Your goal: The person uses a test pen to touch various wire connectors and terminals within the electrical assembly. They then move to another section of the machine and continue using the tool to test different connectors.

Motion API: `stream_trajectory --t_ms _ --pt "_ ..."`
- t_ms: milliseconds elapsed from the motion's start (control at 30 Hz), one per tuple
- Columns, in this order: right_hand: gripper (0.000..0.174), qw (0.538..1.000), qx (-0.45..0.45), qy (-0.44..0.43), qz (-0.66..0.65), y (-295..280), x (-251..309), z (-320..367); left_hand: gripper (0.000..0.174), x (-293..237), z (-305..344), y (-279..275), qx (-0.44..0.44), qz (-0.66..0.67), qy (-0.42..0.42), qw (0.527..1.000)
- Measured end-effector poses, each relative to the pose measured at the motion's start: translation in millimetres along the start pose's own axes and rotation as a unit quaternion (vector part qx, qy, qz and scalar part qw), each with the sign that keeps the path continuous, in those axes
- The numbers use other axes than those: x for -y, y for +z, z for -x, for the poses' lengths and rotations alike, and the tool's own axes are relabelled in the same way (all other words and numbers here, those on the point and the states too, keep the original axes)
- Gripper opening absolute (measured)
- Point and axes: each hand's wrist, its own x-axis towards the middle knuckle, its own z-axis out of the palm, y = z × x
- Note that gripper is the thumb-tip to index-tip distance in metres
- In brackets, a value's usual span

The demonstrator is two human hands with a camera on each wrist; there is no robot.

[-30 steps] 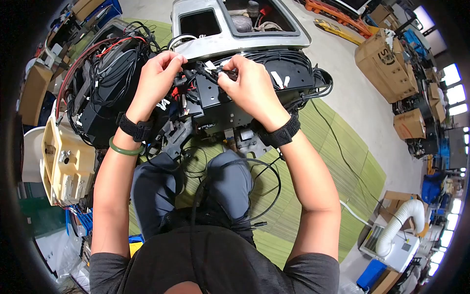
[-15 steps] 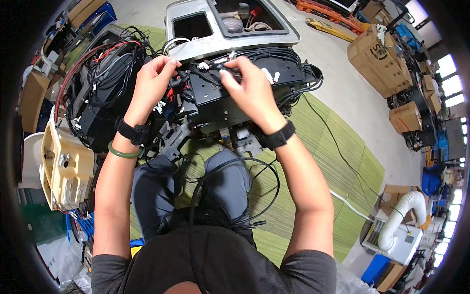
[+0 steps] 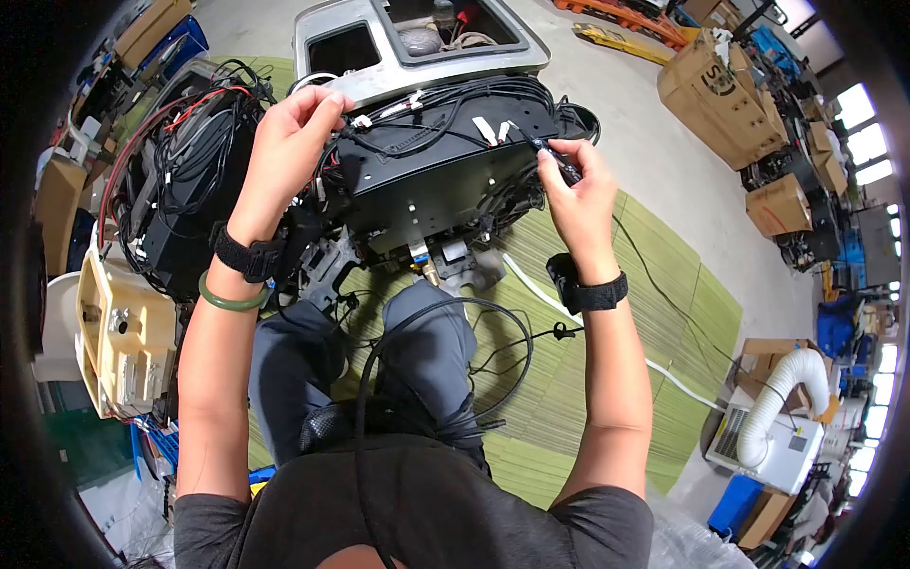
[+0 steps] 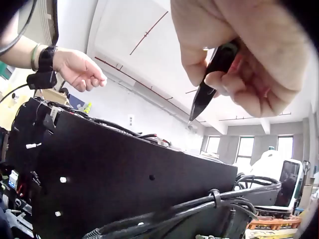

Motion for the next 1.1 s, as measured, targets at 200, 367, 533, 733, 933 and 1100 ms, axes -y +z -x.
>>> stream_trajectory --t_ms 200,367,533,733,933,1100 --pt "0.018 1.0 -0.008 0.015 0.007 -5 -9 4 0.023 -15 -8 19 -0.017 0.04 0.031 0.999" --pt "0.018 0.999 0.0 0.025 0.02 -6 -10 5 0.022 -21 -9 34 -0.002 0.065 0.05 0.997" --pt "0.018 1.0 -0.005 0.024 0.0 -4 -10 3 0.021 -23 -9 41 0.001 0.057 0.034 0.998" --pt "0.018 1.0 0.0 0.025 0.007 -3 -11 2 0.022 -22 -8 41 -0.001 0.032 0.039 0.999" --pt "0.02 1.0 0.001 0.017 0.005 0 -12 0 0.022 -18 -7 42 0.023 0.047 0.037 0.998" --pt "0.02 1.0 0.008 0.023 0.001 2 -15 -2 0.024 -21 -8 44 0.006 0.05 0.032 0.998"
